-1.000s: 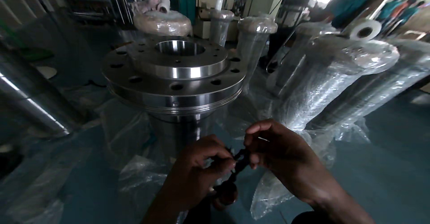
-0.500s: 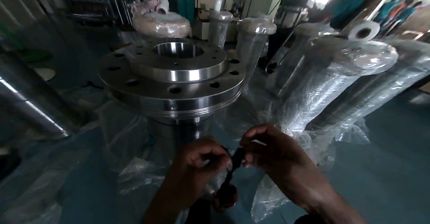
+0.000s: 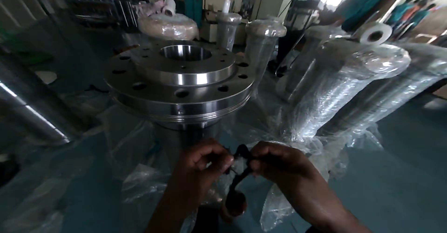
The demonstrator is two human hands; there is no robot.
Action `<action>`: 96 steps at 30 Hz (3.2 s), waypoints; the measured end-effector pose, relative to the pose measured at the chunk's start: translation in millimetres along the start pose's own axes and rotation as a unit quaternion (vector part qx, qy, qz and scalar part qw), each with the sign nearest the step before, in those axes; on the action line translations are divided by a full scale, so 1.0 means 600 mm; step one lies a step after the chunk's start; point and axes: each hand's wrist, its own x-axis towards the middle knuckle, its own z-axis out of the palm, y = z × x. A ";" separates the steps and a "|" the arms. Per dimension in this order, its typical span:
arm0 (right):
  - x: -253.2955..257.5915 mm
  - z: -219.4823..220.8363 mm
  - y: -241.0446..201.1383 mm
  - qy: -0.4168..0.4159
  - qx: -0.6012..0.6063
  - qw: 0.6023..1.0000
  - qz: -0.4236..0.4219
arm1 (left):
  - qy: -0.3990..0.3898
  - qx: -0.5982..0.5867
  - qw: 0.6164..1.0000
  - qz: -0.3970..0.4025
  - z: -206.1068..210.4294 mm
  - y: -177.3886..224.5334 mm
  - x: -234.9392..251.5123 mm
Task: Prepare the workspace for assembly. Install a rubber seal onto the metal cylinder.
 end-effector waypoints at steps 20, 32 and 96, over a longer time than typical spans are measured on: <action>0.011 -0.033 0.004 -0.108 0.138 0.984 0.044 | 0.000 -0.029 0.999 -0.026 -0.010 0.006 -0.004; 0.003 -0.003 -0.004 0.002 -0.001 1.000 0.010 | 0.032 -0.002 0.995 -0.091 0.045 0.009 -0.016; -0.010 -0.026 -0.017 0.012 0.160 0.986 0.045 | 0.022 -0.053 0.996 -0.062 0.007 0.011 -0.002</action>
